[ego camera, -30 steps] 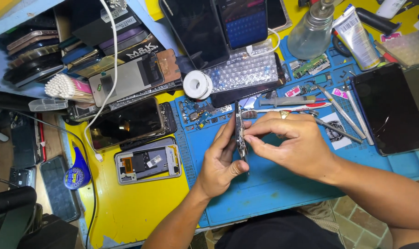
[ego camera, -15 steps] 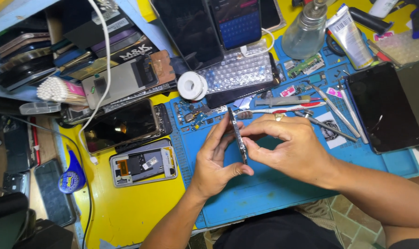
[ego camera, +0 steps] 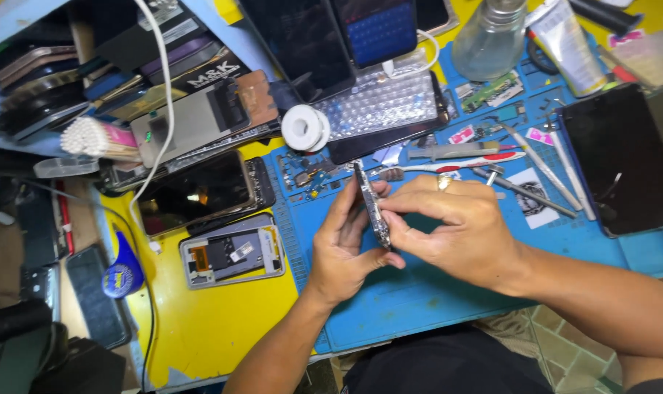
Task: The person removes a battery from a disassembled smartphone using a metal tool. They then place the battery on the workbench, connect a charging cable to it, and use a small metal plate to press down on the battery while it charges.
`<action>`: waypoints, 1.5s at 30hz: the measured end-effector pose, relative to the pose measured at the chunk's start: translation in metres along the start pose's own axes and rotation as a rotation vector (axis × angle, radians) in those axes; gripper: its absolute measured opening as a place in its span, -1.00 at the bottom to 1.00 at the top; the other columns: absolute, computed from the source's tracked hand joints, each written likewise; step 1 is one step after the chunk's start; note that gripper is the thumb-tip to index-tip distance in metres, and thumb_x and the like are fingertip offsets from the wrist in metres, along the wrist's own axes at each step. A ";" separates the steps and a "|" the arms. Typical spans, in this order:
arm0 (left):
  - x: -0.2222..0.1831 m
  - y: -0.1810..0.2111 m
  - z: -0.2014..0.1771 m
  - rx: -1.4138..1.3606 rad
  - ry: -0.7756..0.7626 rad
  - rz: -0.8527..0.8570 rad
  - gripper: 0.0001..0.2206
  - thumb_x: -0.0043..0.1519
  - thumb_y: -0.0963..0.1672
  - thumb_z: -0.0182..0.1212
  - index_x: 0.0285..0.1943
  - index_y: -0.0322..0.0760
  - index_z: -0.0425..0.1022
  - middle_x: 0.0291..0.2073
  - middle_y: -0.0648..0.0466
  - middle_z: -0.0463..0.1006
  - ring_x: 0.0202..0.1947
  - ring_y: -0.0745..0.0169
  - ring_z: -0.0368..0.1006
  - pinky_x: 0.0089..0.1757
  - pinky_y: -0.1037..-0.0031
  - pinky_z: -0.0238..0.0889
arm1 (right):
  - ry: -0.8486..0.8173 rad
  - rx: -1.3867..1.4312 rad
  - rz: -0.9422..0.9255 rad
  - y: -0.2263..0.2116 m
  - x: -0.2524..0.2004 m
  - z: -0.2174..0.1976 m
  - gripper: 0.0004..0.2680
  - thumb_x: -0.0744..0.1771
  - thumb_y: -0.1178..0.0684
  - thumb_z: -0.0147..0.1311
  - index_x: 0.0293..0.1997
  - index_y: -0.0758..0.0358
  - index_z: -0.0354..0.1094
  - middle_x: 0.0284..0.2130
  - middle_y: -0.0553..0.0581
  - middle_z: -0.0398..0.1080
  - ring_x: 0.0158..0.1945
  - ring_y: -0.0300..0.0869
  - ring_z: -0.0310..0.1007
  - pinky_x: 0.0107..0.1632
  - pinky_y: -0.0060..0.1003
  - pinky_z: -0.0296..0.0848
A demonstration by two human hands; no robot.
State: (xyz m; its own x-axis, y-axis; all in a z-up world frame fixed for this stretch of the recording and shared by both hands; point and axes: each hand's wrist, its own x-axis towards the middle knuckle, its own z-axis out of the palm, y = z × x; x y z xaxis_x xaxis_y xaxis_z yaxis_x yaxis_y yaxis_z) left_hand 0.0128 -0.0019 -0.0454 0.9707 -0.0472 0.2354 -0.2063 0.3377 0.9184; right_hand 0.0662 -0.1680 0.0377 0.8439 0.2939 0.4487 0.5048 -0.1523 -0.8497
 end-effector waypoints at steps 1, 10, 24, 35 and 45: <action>-0.002 0.000 -0.002 0.010 0.005 0.000 0.04 -0.13 -0.23 0.60 0.57 -0.43 -0.02 0.31 -0.40 0.32 0.35 -0.25 0.30 0.33 0.12 0.20 | -0.001 0.011 -0.002 -0.001 0.000 0.002 -0.96 0.27 0.27 0.29 -0.32 0.29 0.58 -0.45 0.11 0.56 -0.46 -0.13 0.59 -0.32 -0.27 0.56; 0.002 0.001 0.003 -0.091 -0.015 0.015 0.06 -0.16 -0.31 0.57 0.59 -0.25 -0.01 0.30 -0.52 0.30 0.37 -0.35 0.26 0.30 0.03 0.24 | 0.036 0.031 -0.033 -0.001 0.001 0.002 -0.97 0.26 0.28 0.28 -0.35 0.30 0.58 -0.48 0.13 0.55 -0.50 -0.11 0.56 -0.36 -0.28 0.54; -0.004 -0.008 -0.002 -0.115 0.011 0.018 0.12 -0.24 -0.37 0.56 0.59 -0.24 0.00 0.27 -0.60 0.29 0.29 -0.41 0.33 0.07 0.15 0.53 | 0.074 0.041 -0.080 -0.006 0.004 0.004 -0.95 0.25 0.31 0.28 -0.41 0.31 0.56 -0.51 0.15 0.52 -0.54 -0.10 0.52 -0.41 -0.30 0.52; -0.002 -0.006 0.000 -0.121 0.026 0.016 0.12 -0.24 -0.36 0.56 0.59 -0.28 -0.03 0.25 -0.58 0.31 0.31 -0.41 0.31 0.02 0.18 0.56 | 0.069 0.058 -0.087 -0.003 0.003 0.006 -0.95 0.25 0.31 0.29 -0.39 0.32 0.56 -0.50 0.15 0.53 -0.53 -0.10 0.53 -0.40 -0.28 0.52; -0.001 -0.008 0.005 -0.133 0.018 0.049 0.13 -0.25 -0.31 0.58 0.59 -0.30 -0.05 0.24 -0.57 0.31 0.34 -0.45 0.26 0.20 0.03 0.39 | 0.083 0.065 -0.070 -0.006 0.004 0.009 -0.95 0.24 0.30 0.30 -0.38 0.31 0.57 -0.50 0.14 0.51 -0.52 -0.12 0.52 -0.39 -0.29 0.51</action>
State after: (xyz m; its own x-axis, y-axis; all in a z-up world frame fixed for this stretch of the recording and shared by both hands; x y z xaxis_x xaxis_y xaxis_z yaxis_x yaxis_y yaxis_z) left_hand 0.0131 -0.0093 -0.0518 0.9623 -0.0110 0.2718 -0.2363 0.4609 0.8554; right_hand 0.0645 -0.1573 0.0416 0.8208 0.2220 0.5263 0.5521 -0.0723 -0.8306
